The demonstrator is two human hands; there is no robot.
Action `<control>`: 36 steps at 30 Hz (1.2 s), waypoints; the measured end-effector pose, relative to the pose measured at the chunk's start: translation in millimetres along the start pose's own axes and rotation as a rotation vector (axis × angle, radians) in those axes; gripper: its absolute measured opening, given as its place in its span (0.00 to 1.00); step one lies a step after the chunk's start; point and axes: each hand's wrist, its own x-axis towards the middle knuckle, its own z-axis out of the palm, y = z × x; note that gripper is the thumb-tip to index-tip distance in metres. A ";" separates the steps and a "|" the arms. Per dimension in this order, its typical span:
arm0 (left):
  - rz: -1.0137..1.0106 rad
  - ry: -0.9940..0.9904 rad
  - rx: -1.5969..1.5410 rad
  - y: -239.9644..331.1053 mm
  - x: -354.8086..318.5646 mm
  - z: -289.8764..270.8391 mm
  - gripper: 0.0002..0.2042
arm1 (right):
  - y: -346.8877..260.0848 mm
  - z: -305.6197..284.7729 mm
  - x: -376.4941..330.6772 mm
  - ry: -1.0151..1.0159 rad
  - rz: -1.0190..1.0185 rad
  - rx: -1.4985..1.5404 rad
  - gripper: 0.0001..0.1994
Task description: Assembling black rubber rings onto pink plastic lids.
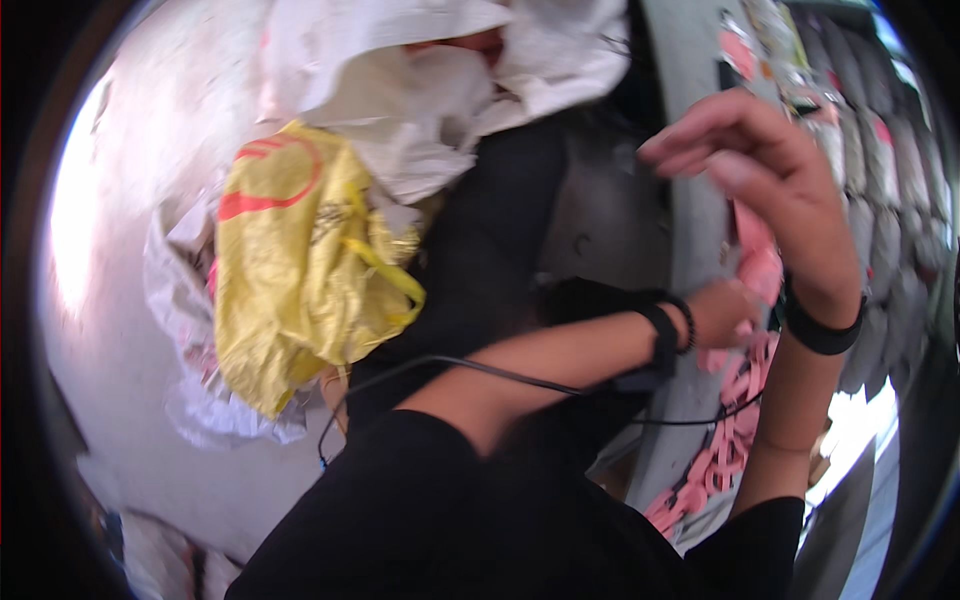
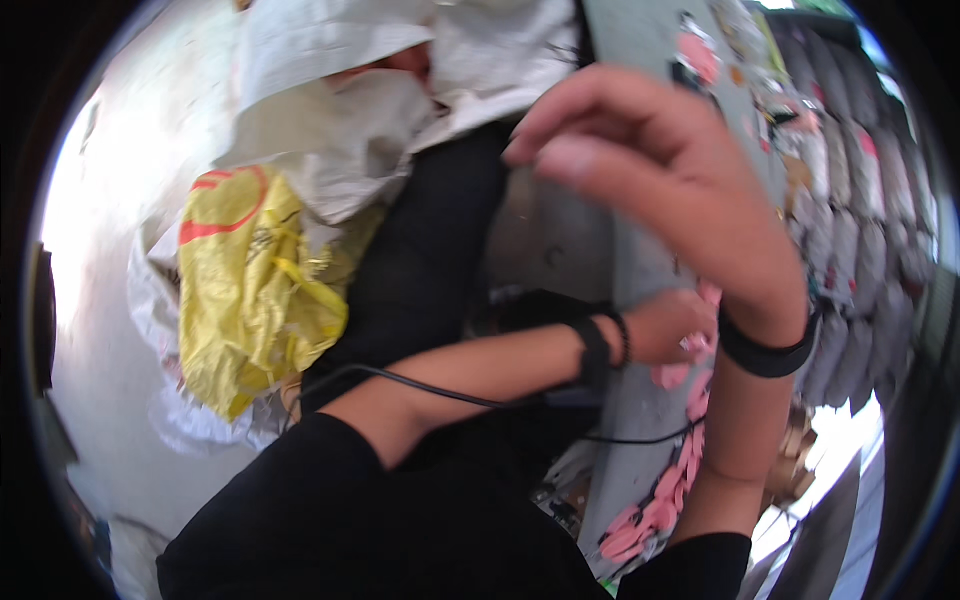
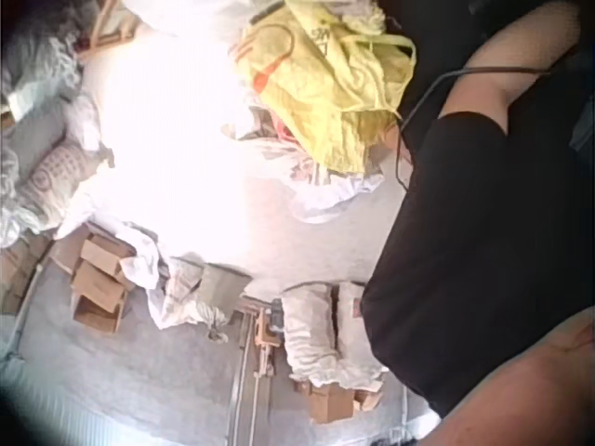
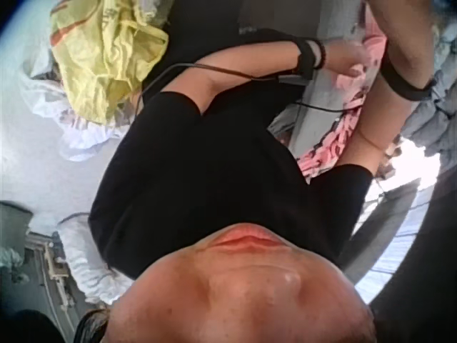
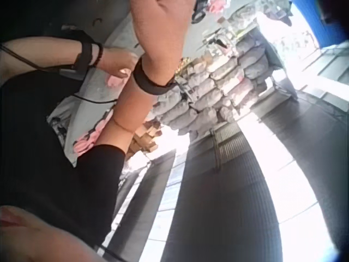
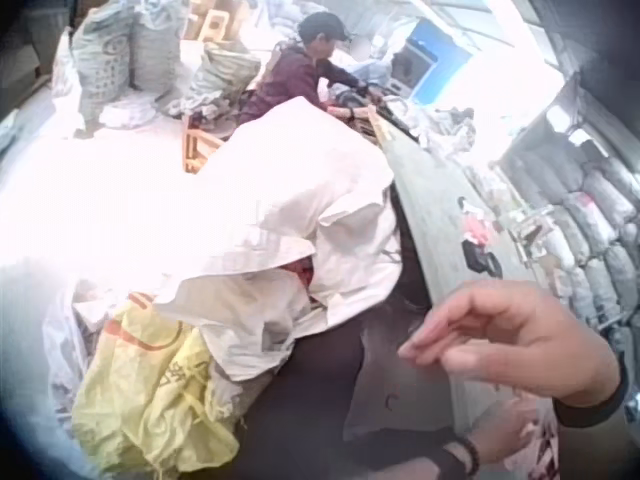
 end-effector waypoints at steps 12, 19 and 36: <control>-0.854 -0.046 0.134 161.7 -154.8 -276.1 0.04 | 149.0 -36.8 -65.1 0.680 0.215 -0.134 0.19; -1.061 0.260 0.448 201.6 -256.5 -281.8 0.06 | 261.8 -90.0 -38.1 0.866 0.114 -0.497 0.26; -0.960 0.330 1.237 164.1 -178.9 -293.4 0.15 | 211.5 -46.1 -11.2 1.037 -0.035 -0.423 0.20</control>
